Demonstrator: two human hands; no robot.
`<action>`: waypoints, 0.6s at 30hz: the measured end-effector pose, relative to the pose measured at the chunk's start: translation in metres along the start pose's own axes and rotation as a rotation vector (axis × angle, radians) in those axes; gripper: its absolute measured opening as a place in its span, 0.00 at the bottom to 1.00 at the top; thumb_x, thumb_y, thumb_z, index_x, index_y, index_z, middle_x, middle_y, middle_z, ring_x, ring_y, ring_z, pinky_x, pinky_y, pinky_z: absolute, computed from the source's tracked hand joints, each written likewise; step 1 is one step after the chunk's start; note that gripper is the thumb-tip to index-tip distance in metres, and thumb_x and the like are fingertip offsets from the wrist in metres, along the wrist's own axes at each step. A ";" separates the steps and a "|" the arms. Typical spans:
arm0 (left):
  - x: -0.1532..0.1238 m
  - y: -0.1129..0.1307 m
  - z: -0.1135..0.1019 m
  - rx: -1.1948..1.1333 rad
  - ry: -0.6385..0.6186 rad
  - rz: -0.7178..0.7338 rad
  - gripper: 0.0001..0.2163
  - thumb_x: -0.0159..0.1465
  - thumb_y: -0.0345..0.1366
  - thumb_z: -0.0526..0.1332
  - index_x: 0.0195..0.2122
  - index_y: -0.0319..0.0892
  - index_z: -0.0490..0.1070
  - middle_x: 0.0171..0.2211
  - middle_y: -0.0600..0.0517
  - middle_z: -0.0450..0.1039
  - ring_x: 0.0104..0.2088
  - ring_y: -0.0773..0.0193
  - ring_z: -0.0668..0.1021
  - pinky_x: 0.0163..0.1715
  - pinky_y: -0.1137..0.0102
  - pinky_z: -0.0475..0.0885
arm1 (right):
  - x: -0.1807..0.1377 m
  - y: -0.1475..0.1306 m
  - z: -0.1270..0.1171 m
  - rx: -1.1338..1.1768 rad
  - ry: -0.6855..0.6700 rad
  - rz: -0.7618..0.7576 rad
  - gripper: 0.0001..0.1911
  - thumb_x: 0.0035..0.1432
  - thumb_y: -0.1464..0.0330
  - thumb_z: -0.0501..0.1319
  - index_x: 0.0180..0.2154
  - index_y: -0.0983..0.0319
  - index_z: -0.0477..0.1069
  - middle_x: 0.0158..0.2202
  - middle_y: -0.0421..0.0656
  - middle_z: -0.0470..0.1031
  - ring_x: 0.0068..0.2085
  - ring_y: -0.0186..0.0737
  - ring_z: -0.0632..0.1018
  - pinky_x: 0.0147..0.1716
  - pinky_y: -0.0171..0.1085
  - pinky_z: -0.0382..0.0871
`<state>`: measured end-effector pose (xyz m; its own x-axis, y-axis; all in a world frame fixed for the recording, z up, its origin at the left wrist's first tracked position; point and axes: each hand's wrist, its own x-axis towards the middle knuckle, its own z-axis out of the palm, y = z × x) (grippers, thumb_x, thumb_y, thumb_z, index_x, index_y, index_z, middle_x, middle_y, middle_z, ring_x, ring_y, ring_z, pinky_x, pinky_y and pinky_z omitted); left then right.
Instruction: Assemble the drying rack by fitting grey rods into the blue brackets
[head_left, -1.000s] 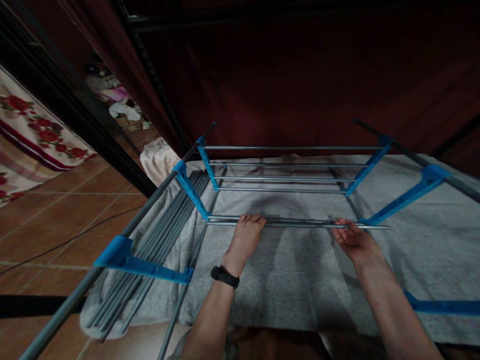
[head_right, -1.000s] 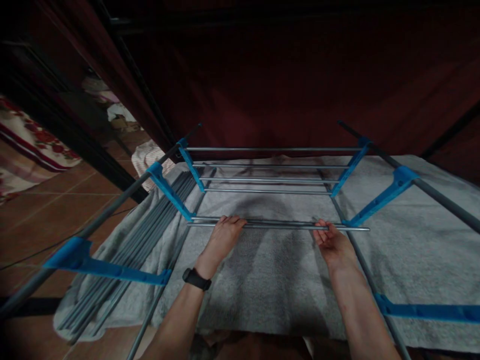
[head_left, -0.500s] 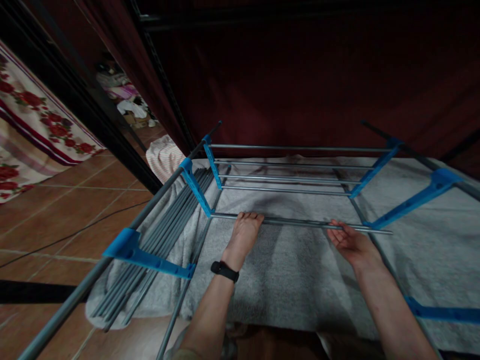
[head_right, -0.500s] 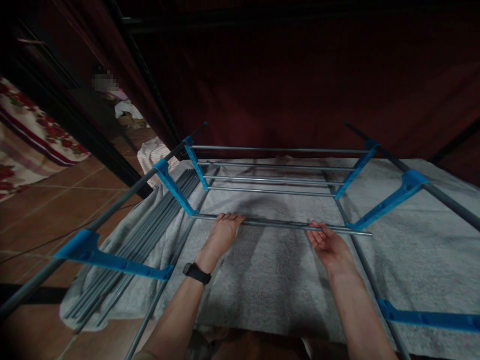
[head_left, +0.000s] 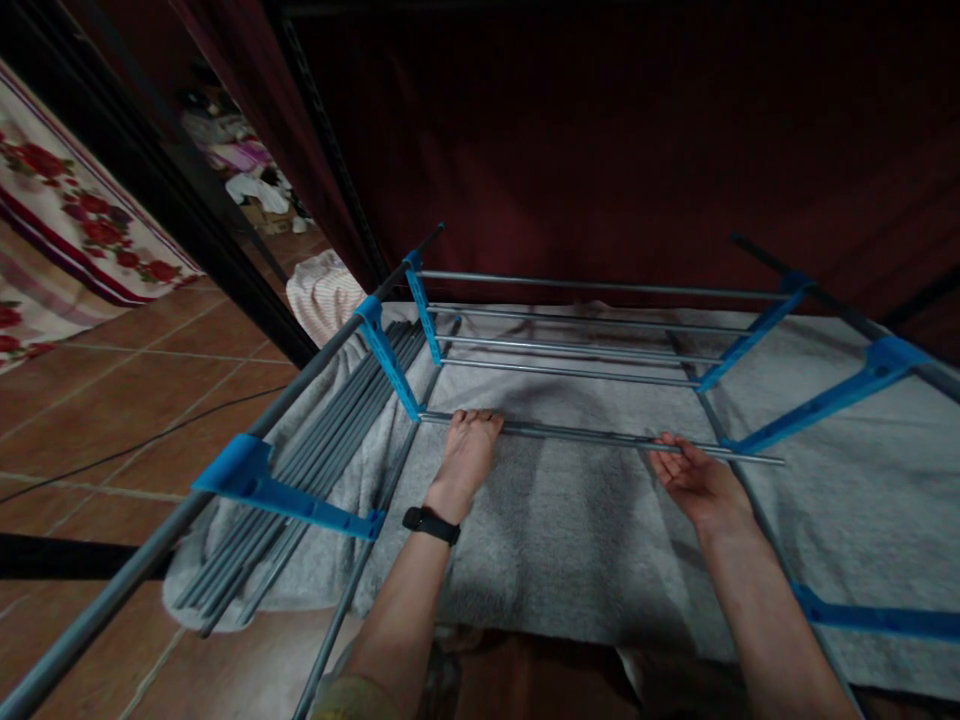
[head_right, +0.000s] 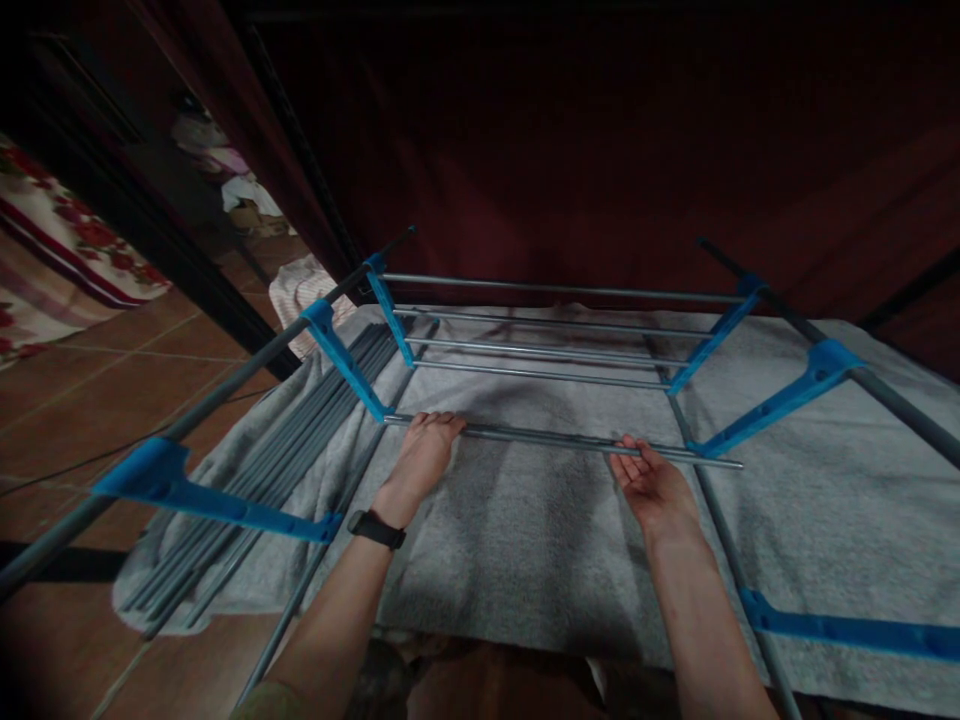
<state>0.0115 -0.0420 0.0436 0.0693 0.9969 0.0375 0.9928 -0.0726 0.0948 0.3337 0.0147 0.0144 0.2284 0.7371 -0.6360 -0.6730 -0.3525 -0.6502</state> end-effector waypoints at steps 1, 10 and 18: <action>0.000 0.000 -0.001 0.003 -0.009 0.001 0.18 0.67 0.22 0.45 0.46 0.42 0.73 0.43 0.48 0.76 0.46 0.58 0.74 0.52 0.61 0.63 | 0.000 0.000 0.000 -0.001 -0.005 0.005 0.11 0.64 0.79 0.53 0.33 0.61 0.70 0.36 0.41 0.77 0.35 0.32 0.81 0.34 0.33 0.82; -0.001 0.001 0.002 0.000 -0.016 -0.002 0.18 0.67 0.22 0.46 0.47 0.43 0.71 0.43 0.48 0.75 0.46 0.58 0.74 0.53 0.61 0.63 | -0.003 -0.002 0.001 0.012 0.006 0.000 0.11 0.62 0.79 0.53 0.31 0.61 0.70 0.36 0.41 0.77 0.36 0.33 0.81 0.34 0.34 0.82; -0.001 0.003 0.008 0.002 0.040 0.036 0.17 0.68 0.23 0.46 0.46 0.43 0.73 0.43 0.46 0.75 0.47 0.56 0.75 0.52 0.59 0.65 | -0.006 -0.002 0.003 0.033 0.015 0.015 0.12 0.62 0.79 0.52 0.30 0.61 0.69 0.34 0.39 0.77 0.34 0.32 0.81 0.33 0.34 0.81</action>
<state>0.0155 -0.0426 0.0357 0.1015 0.9916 0.0808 0.9900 -0.1087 0.0904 0.3315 0.0127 0.0209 0.2282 0.7233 -0.6517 -0.6992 -0.3441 -0.6267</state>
